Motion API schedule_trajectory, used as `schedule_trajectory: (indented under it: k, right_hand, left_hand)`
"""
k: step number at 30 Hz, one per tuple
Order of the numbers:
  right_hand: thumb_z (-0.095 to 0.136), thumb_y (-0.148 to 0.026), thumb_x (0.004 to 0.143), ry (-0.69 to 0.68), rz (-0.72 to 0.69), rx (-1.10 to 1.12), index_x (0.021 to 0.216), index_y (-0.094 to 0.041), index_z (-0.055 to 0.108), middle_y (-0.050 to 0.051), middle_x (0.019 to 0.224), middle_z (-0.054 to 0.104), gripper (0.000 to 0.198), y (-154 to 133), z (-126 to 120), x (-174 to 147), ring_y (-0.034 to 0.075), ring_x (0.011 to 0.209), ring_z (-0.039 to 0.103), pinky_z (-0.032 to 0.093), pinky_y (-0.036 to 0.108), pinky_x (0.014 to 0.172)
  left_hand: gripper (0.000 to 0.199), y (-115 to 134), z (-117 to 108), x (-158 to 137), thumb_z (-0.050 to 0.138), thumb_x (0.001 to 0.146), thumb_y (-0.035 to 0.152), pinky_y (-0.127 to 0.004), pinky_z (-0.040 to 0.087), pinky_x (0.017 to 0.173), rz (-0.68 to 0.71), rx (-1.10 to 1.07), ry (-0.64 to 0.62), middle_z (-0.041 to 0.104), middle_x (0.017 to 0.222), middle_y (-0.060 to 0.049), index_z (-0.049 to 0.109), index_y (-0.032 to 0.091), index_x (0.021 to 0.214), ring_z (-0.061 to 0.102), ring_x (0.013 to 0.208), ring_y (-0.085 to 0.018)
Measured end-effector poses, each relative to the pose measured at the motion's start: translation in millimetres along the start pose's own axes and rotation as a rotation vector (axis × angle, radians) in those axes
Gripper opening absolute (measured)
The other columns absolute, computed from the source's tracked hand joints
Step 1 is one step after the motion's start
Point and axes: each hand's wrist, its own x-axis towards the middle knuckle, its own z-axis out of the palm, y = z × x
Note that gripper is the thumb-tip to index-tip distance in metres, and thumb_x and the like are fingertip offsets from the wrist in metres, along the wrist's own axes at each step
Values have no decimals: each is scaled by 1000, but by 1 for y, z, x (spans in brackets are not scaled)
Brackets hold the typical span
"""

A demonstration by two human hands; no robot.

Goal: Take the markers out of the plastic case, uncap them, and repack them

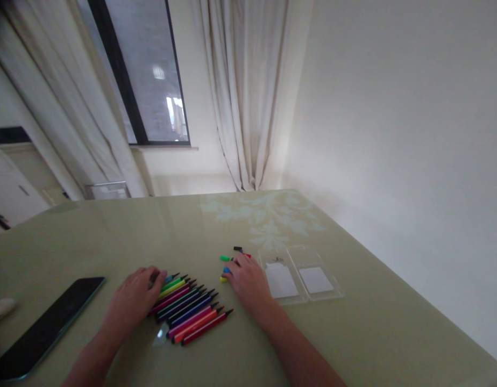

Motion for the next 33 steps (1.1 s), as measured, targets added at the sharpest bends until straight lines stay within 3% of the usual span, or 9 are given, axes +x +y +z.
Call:
schedule_trajectory:
  k: [6, 11, 15, 19, 23, 27, 33]
  right_hand:
    - [66, -22, 97, 1, 68, -21, 111, -23, 74, 7, 104, 70, 16, 2, 1, 0, 23, 98, 64, 50, 36, 88]
    - [60, -20, 99, 18, 100, -29, 109, -23, 74, 7, 104, 71, 17, 10, -4, -2, 23, 97, 65, 50, 36, 86]
    - [60, -23, 100, 46, 105, 0, 110, -22, 73, 8, 108, 71, 16, 14, -12, -2, 24, 99, 65, 50, 37, 89]
    - [62, -24, 99, 7, 57, 58, 112, -22, 72, 7, 108, 70, 17, 8, -14, -5, 23, 101, 64, 50, 35, 90]
    - [66, -25, 97, -53, -100, 92, 110, -24, 72, 6, 111, 67, 15, -1, -9, -8, 21, 105, 62, 49, 33, 92]
    - [67, -22, 95, -133, -157, 44, 95, -22, 74, 4, 101, 68, 7, -1, -6, -8, 20, 98, 62, 48, 32, 88]
    - [63, -17, 97, -142, -47, -7, 97, -20, 74, 6, 101, 70, 12, 6, -8, -4, 21, 99, 63, 48, 32, 87]
  left_hand:
    - [39, 6, 2, -2, 33, 101, 44, -42, 47, 89, 65, -55, -3, 71, 97, -9, 63, 22, 88, 66, 96, -28]
    - [36, 15, 2, -3, 36, 101, 44, -42, 47, 92, 132, -129, 72, 70, 98, -8, 63, 23, 91, 65, 97, -27]
    - [33, 33, -4, -11, 44, 99, 50, -39, 47, 88, 321, -216, 134, 68, 97, -6, 62, 24, 91, 63, 94, -26]
    - [33, 60, -6, -31, 58, 94, 54, -33, 45, 75, 562, -230, -17, 65, 88, -3, 58, 24, 83, 60, 81, -21]
    - [24, 80, 1, -48, 68, 90, 48, -35, 46, 80, 770, -218, -149, 69, 93, -2, 60, 25, 86, 63, 87, -23]
    - [15, 83, 7, -47, 64, 94, 41, -38, 49, 82, 780, -172, -148, 71, 97, -2, 62, 26, 91, 66, 90, -25]
    - [14, 74, 11, -38, 62, 95, 41, -38, 51, 86, 748, -145, -90, 72, 100, -2, 66, 27, 94, 68, 93, -25]
